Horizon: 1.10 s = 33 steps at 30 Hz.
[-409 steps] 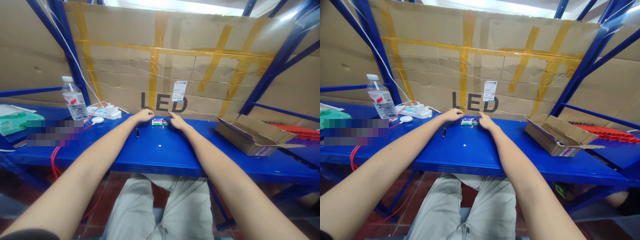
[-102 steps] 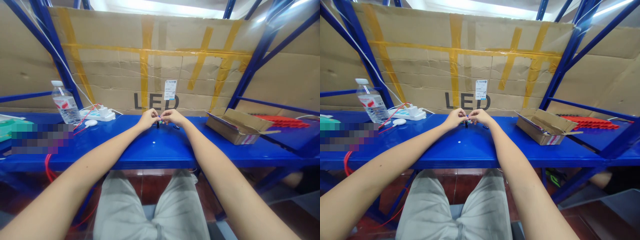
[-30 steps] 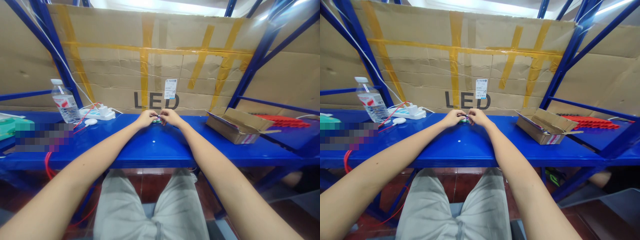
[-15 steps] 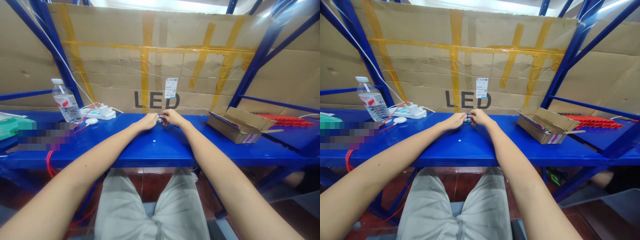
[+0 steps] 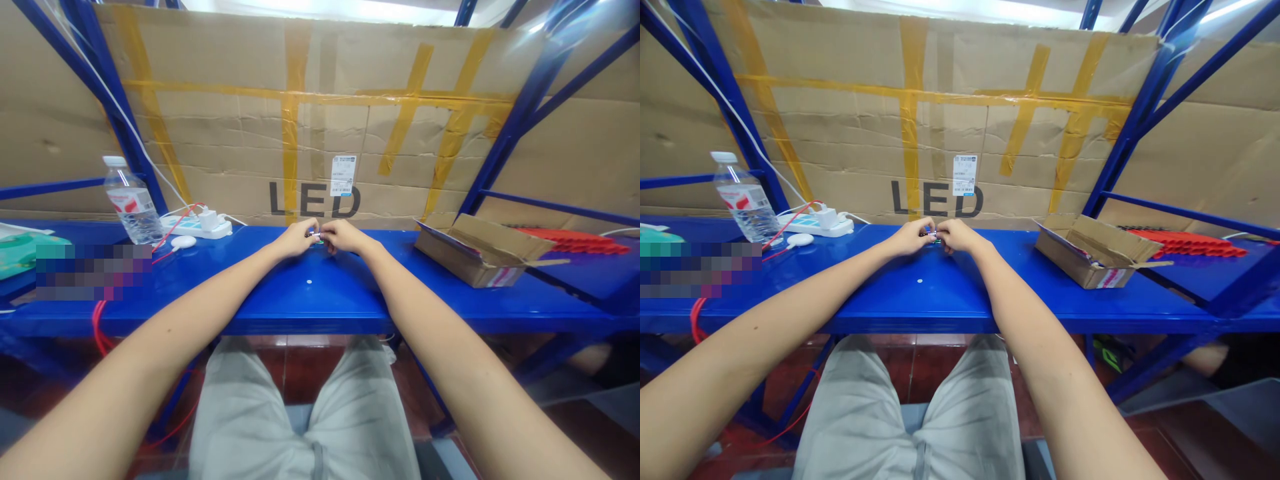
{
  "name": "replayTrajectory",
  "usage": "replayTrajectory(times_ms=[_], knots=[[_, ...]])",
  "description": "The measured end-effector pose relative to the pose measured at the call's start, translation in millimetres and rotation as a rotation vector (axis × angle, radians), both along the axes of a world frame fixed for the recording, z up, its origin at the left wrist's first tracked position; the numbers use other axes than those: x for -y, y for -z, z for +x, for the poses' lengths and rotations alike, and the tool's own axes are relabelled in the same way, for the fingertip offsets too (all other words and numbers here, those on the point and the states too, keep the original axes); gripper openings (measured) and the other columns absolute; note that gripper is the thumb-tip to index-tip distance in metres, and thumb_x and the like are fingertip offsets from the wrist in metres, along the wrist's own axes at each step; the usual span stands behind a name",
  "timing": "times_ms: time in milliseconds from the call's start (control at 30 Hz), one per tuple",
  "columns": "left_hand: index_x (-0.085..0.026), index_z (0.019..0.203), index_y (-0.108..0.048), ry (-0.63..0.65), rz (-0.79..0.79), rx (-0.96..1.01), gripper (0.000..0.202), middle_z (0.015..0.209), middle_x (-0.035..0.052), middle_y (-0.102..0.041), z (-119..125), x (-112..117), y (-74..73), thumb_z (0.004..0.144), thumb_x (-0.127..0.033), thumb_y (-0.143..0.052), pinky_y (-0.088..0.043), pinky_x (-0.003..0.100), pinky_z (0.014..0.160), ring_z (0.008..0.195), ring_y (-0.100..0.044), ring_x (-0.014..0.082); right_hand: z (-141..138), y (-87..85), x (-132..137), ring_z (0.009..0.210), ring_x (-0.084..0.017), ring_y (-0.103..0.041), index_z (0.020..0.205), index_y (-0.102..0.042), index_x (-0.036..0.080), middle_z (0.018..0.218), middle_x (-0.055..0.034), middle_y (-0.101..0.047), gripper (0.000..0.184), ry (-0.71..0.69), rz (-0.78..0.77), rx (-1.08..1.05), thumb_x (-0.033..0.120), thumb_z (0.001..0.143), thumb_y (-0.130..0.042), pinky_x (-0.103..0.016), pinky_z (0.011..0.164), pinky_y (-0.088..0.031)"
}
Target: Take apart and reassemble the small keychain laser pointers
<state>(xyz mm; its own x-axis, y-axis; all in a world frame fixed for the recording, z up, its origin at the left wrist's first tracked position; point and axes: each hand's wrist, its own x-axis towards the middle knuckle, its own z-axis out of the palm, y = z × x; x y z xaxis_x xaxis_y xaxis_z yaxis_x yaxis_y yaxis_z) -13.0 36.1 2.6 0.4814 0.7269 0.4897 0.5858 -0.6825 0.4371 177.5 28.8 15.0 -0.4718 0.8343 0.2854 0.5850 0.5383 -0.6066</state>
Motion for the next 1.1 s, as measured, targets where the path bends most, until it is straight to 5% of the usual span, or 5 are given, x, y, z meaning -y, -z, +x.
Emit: replayTrajectory(times_ms=[267,767,1100], knots=[[-0.016,0.073,-0.066,-0.096,-0.022,-0.116,0.035,0.077,0.0084,-0.068,6,-1,-9.0,0.095,-0.025,-0.039,-0.045,0.033,0.077,0.077,-0.061,0.0224,3,-1.3,-2,0.044,-0.013,-0.059,0.065,-0.056,0.018,0.049,0.001,-0.063,0.025,0.036,0.007,-0.015,0.016,0.09,-0.057,-0.021,0.047,-0.047],[-0.017,0.082,-0.064,0.01,0.041,-0.014,0.009,0.078,0.0039,-0.068,0,0,-3.4,0.083,-0.024,-0.059,-0.041,0.028,0.067,0.072,-0.057,0.0167,4,1.4,-4,0.046,-0.014,-0.063,0.065,-0.057,0.017,0.051,0.0008,-0.063,0.025,-0.011,-0.073,-0.067,0.019,0.09,-0.059,-0.022,0.046,-0.051],[-0.019,0.084,-0.06,0.069,0.11,-0.068,0.016,0.078,0.0038,-0.066,0,5,-3.8,0.092,-0.022,-0.046,-0.042,0.03,0.07,0.074,-0.059,0.0181,7,1.9,-4,0.043,-0.013,-0.061,0.066,-0.057,0.016,0.052,-0.0009,-0.063,0.028,-0.027,-0.165,-0.088,0.029,0.09,-0.066,-0.021,0.041,-0.051]])
